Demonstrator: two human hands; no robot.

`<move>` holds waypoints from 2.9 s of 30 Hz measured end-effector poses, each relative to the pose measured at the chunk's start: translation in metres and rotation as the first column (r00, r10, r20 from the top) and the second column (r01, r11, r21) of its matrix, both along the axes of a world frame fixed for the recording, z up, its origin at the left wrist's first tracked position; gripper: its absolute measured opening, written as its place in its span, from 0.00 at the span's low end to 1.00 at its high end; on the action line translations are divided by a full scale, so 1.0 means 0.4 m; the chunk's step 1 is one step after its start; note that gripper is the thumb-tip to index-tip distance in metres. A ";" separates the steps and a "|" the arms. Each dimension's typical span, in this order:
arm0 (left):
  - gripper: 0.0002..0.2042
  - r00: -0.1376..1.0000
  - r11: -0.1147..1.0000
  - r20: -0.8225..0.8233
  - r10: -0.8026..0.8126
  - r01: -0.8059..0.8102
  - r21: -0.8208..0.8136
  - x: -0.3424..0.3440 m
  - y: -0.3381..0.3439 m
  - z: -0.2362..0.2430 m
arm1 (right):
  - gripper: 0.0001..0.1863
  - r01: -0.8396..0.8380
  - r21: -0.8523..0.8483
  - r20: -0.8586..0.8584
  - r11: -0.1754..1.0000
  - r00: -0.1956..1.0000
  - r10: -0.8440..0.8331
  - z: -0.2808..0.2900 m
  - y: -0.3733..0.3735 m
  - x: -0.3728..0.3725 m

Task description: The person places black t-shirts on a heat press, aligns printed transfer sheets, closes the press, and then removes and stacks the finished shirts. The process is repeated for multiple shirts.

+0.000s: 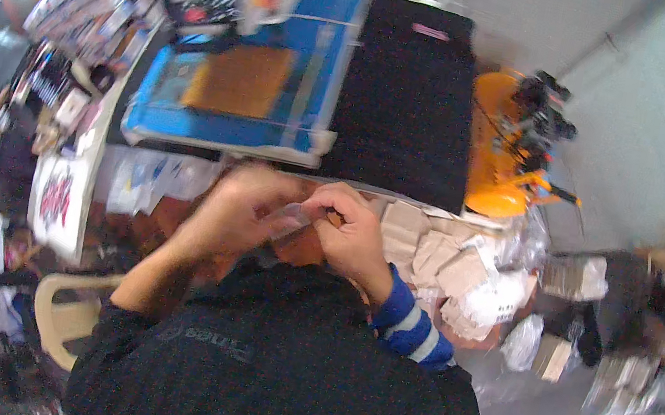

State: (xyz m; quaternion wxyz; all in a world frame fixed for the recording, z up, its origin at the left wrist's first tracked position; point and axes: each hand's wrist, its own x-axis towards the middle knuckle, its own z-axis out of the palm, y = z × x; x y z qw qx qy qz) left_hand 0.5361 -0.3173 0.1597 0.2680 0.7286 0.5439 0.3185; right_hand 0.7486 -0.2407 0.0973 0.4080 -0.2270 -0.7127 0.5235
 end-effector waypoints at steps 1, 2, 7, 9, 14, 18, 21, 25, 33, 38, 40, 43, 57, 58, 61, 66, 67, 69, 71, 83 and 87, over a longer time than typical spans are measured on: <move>0.11 0.997 0.997 0.043 0.060 -0.061 0.037 0.000 -0.040 -0.031 | 0.10 -0.054 0.030 0.075 0.998 0.996 0.052 0.029 -0.004 -0.033; 0.08 0.973 0.982 0.171 0.153 -0.131 -0.135 -0.035 -0.081 -0.066 | 0.10 -0.030 0.176 0.074 0.984 0.997 0.017 0.057 0.004 -0.067; 0.09 0.621 0.738 0.405 0.671 -0.509 -0.443 -0.460 -0.261 -0.350 | 0.22 0.518 0.307 0.125 0.798 0.810 -0.573 0.169 0.169 -0.239; 0.12 0.398 0.483 0.275 0.875 -0.672 -0.562 -0.680 -0.339 -0.484 | 0.36 0.579 0.383 0.075 0.720 0.757 -0.649 0.197 0.233 -0.303; 0.20 -0.265 0.018 0.174 0.948 -0.503 -0.864 -1.160 -0.408 -0.748 | 0.41 0.642 0.705 0.006 0.303 0.422 -0.907 0.196 0.324 -0.460; 0.23 -0.345 -0.035 0.109 0.932 -0.386 -0.922 -1.282 -0.445 -0.887 | 0.40 0.864 0.078 -0.212 0.497 0.501 -0.839 0.198 0.411 -0.445; 0.20 0.113 0.231 0.203 0.973 -0.376 -0.897 -1.277 -0.484 -0.993 | 0.41 0.905 0.170 -0.285 0.391 0.425 -0.859 0.189 0.468 -0.376; 0.16 0.190 0.095 0.081 0.978 -0.065 -0.993 -1.263 -0.548 -1.116 | 0.41 0.927 0.303 -0.132 0.219 0.269 -0.954 0.192 0.473 -0.282; 0.18 0.204 0.070 0.049 0.978 -0.099 -0.993 -1.304 -0.512 -1.044 | 0.38 0.936 0.326 -0.115 0.134 0.180 -0.977 0.216 0.486 -0.289; 0.21 0.111 0.369 0.352 0.929 -0.254 -0.894 -1.538 -0.393 -0.958 | 0.37 0.929 0.330 -0.143 0.168 0.225 -0.964 0.187 0.507 -0.236; 0.24 0.106 0.470 0.458 0.883 -0.174 -0.865 -1.663 -0.296 -0.917 | 0.37 0.932 0.316 -0.103 0.176 0.218 -0.970 0.179 0.519 -0.216; 0.30 0.015 0.601 0.601 0.799 0.009 -0.799 -1.779 -0.115 -0.830 | 0.38 0.911 0.343 -0.054 0.231 0.264 -0.963 0.197 0.501 -0.209; 0.29 -0.124 0.805 0.890 0.439 -0.386 -0.451 -1.915 0.777 -0.552 | 0.05 0.484 0.324 0.469 0.812 0.664 -0.583 -0.071 0.126 -1.286; 0.27 -0.139 0.697 0.845 0.517 -0.505 -0.509 -1.902 0.800 -0.490 | 0.06 0.366 0.295 0.466 0.882 0.751 -0.467 -0.068 0.126 -1.345; 0.30 0.390 0.725 0.675 0.627 -0.609 -0.322 -1.806 0.765 -0.255 | 0.11 0.399 -0.095 0.500 0.912 0.811 -0.303 -0.017 0.213 -1.453; 0.14 0.926 0.610 -0.192 -0.324 0.360 0.706 -1.591 0.451 -0.004 | 0.23 0.287 -0.474 -0.045 0.833 0.936 -0.348 0.089 0.380 -1.496; 0.11 0.987 0.618 -0.042 -0.156 0.130 0.775 -1.635 0.378 0.003 | 0.22 0.329 -0.467 0.022 0.821 0.932 -0.361 0.094 0.410 -1.490; 0.06 0.973 0.448 0.155 0.172 -0.217 0.867 -1.830 0.251 -0.009 | 0.19 0.122 -0.797 -0.011 0.592 0.976 -0.216 0.112 0.521 -1.480; 0.06 0.543 0.074 0.367 0.755 -0.627 0.776 -2.082 0.134 -0.045 | 0.18 0.279 -0.648 0.082 0.709 0.951 -0.298 0.029 0.534 -1.452; 0.26 -0.499 -0.432 -0.316 0.807 -0.863 0.261 -2.885 -0.106 -0.194 | 0.14 0.525 0.051 0.660 0.850 0.621 -0.423 -0.243 0.406 -1.483; 0.27 -0.527 -0.457 -0.324 0.786 -0.848 0.269 -2.924 -0.129 -0.183 | 0.13 0.490 0.148 0.703 0.859 0.559 -0.440 -0.235 0.406 -1.491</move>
